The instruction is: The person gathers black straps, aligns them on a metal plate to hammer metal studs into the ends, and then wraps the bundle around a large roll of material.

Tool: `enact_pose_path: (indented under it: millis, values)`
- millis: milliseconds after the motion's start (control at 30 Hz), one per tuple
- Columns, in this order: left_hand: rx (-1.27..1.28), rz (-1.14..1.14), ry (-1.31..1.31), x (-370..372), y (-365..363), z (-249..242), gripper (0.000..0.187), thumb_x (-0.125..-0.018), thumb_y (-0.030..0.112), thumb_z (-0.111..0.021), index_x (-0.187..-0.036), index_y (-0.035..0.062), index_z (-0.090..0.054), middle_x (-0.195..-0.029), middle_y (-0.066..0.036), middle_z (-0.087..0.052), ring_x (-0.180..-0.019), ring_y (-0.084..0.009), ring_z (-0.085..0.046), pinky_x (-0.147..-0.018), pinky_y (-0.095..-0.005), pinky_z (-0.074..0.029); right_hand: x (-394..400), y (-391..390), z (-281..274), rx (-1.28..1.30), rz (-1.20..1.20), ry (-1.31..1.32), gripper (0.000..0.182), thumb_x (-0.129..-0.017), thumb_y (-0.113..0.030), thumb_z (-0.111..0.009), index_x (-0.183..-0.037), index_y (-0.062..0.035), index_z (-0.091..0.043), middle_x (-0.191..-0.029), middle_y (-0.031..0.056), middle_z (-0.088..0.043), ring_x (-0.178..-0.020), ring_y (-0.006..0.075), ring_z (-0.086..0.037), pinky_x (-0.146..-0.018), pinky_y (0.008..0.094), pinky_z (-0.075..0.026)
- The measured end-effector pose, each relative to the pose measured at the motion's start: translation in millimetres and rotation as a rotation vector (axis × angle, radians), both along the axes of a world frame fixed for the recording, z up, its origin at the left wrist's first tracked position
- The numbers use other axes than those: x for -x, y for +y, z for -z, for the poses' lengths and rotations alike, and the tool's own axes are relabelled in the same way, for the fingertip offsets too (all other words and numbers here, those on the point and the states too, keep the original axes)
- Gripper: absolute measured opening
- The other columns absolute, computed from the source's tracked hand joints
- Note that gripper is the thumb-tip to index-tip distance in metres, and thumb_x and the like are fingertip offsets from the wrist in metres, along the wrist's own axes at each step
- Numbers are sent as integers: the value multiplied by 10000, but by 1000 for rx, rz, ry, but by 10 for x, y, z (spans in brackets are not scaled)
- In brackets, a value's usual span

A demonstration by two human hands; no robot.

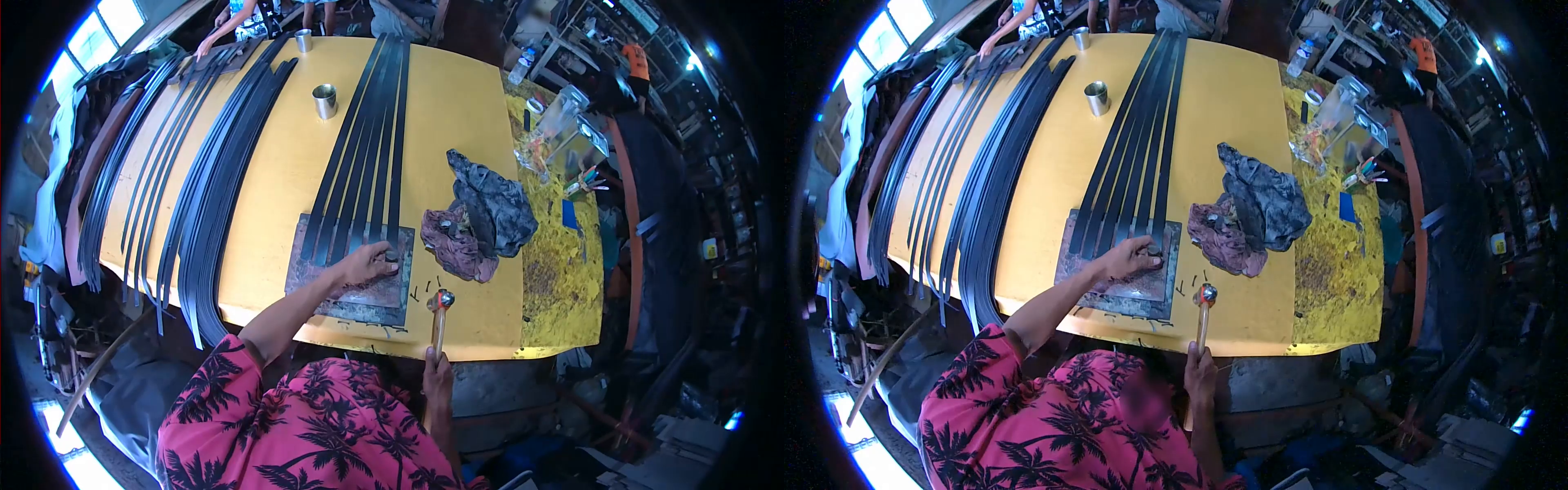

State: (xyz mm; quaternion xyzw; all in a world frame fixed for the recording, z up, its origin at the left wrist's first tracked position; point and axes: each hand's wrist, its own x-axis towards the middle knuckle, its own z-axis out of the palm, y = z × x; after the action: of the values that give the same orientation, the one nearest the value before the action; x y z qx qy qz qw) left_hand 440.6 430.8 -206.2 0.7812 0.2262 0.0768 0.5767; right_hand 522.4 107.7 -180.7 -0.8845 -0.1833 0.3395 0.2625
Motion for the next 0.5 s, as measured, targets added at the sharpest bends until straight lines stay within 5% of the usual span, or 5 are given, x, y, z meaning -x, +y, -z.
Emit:
enact_pose_path:
  millis: [500]
  values:
    - [-52,3,16,-28,12,-78,347,-890,318,-714,-999,25,-563,-702,-76,-496,-683,-177,-472,-635,-356,-406,12,-12,26,-4,22,29,564,-1002,-533,-407,-953,10,-550,-814,294,-624,-862,511,-617,-717,569,-453]
